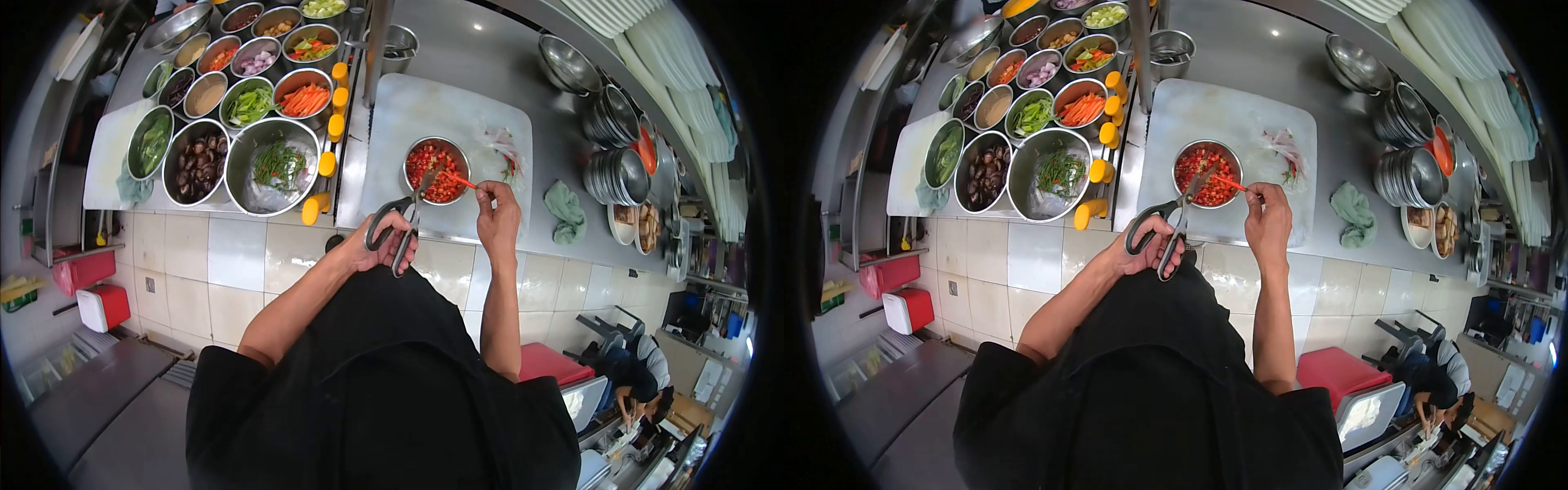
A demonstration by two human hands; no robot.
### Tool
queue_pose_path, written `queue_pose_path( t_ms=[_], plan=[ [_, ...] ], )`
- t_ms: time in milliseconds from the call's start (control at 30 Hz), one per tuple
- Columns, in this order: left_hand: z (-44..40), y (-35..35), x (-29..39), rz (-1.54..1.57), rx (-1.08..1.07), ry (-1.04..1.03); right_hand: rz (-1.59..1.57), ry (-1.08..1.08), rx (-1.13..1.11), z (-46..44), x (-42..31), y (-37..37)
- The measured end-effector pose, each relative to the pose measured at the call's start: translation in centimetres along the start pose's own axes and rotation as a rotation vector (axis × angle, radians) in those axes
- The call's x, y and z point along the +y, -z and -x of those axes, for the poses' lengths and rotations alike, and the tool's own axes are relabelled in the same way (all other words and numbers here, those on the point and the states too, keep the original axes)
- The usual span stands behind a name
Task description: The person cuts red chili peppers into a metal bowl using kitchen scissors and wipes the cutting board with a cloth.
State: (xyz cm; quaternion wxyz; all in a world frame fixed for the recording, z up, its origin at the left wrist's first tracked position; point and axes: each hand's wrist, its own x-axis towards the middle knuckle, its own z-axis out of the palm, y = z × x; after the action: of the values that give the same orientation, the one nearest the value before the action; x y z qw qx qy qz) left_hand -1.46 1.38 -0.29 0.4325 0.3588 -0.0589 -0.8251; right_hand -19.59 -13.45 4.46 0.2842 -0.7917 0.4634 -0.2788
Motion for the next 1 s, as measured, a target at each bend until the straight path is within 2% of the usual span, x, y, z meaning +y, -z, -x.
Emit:
queue_pose_path(
  t_ms=[200, 300, 633, 867, 1000],
  plan=[
    [0.0, -0.3, 0.1, -0.015, -0.020, 0.019, 0.087, 0.123, 0.025, -0.4, 0.9, -1.1],
    [0.1, -0.7, 0.3, -0.029, -0.017, 0.030, 0.021, 0.109, 0.042, -0.5, 0.2, -1.3],
    [0.3, -0.9, 0.3, -0.014, -0.004, 0.020, 0.094, 0.184, 0.036, -1.3, 0.9, -1.7],
    [1.1, -1.9, 0.8, -0.147, 0.181, -0.092, 0.126, 0.164, 0.040, -1.5, 0.9, -1.9],
    [1.4, -1.1, 0.3, -0.028, 0.015, 0.023, 0.159, 0.156, 0.042, -1.6, 0.9, -1.7]
  ],
)
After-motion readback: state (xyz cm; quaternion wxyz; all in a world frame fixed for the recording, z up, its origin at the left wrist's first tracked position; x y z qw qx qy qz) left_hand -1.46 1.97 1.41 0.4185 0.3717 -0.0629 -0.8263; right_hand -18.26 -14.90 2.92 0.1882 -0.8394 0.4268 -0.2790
